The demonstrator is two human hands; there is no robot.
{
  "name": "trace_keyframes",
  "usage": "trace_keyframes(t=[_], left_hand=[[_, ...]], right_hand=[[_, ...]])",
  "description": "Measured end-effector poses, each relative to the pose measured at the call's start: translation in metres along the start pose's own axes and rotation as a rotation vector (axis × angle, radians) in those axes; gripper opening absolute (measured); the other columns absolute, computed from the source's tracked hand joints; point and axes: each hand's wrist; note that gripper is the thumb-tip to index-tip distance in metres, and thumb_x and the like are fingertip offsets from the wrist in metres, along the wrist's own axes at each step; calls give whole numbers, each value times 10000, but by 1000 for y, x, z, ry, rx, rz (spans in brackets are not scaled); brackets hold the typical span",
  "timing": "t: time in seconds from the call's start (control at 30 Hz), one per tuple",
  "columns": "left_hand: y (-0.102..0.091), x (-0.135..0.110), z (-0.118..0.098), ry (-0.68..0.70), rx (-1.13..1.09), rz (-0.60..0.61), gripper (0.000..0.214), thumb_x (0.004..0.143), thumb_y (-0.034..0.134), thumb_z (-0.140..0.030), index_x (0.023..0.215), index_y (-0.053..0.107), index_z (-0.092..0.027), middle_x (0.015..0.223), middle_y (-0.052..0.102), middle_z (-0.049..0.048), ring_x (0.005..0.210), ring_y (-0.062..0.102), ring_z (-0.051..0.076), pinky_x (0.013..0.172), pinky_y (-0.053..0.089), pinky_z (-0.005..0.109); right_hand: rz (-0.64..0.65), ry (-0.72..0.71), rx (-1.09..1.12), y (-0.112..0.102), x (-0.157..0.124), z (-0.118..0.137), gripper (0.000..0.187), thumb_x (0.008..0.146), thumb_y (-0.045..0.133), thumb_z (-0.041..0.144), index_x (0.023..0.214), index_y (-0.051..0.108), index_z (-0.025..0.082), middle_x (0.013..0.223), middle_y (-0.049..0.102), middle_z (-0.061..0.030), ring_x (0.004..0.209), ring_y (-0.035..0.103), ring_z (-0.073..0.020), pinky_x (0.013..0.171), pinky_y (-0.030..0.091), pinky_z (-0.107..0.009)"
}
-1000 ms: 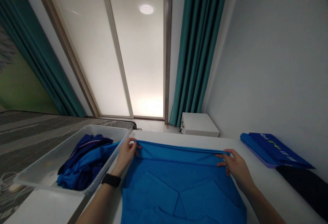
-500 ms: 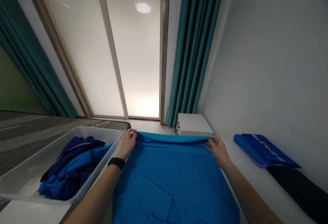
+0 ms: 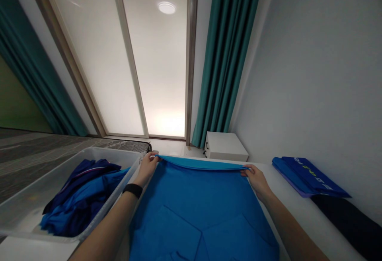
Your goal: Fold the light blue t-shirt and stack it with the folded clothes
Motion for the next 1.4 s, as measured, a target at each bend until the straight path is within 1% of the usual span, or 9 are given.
trace_keyframes(t=[0.23,0.33,0.43,0.53,0.63,0.8,1.03,1.23,1.4], left_hand=[[-26,-30,-11,22,87,46,253,697,528,-404,794,589,-178,679,682,21,684,661,222,714,497,340],[-34,-47,-7,3,160,68,300,730,459,-439,744,611,-181,594,636,3,611,631,224,665,473,335],[-37,-59,-2,-11,244,81,305,699,523,-485,645,587,-192,525,585,-7,568,590,222,589,429,306],[-38,-67,2,-1,294,92,303,665,577,-494,621,570,-195,580,619,15,613,597,227,585,414,291],[-39,-71,7,34,318,81,299,703,543,-493,732,582,-198,659,653,23,666,625,233,615,433,291],[-41,-71,16,28,376,53,331,721,521,-454,927,567,-200,684,665,10,681,652,240,640,463,302],[-45,-73,13,9,382,75,246,696,552,-413,785,612,-192,751,693,38,737,653,241,670,478,297],[-49,-75,24,15,337,64,296,704,555,-448,801,622,-177,753,685,47,725,643,235,645,464,293],[-48,-76,20,29,357,54,262,691,574,-421,779,639,-183,726,677,35,691,628,226,625,452,287]], right_hand=[[51,-1,-96,-26,-30,3,311,588,586,361,852,628,203,715,723,-44,655,627,-195,663,468,-315],[154,-24,-163,-34,-42,-4,303,564,553,358,820,627,213,671,689,-23,656,616,-205,599,436,-295],[244,-68,-247,-42,-50,-13,295,560,502,357,789,629,219,652,654,-5,633,598,-205,579,426,-295],[184,-118,-375,-44,-54,-20,297,642,451,401,779,643,221,609,616,2,582,566,-202,565,417,-303],[85,-192,-476,-39,-57,-24,328,734,416,469,764,635,227,643,635,-18,611,589,-214,582,426,-310],[-13,-248,-576,-31,-60,-33,382,766,405,458,993,616,235,720,658,-17,658,633,-214,604,449,-307],[-43,-254,-617,-36,-61,-38,408,770,385,479,984,604,210,775,662,-47,724,644,-231,672,463,-327],[-17,-277,-743,-41,-58,-49,406,796,367,467,1008,612,222,736,642,-21,659,619,-211,626,431,-311],[-6,-286,-818,-43,-57,-51,391,794,368,438,1014,617,232,724,628,-8,667,618,-206,632,423,-308]])
Point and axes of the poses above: each hand's wrist, its own x-axis towards the middle knuckle, its own y-axis out of the palm, z = x × y
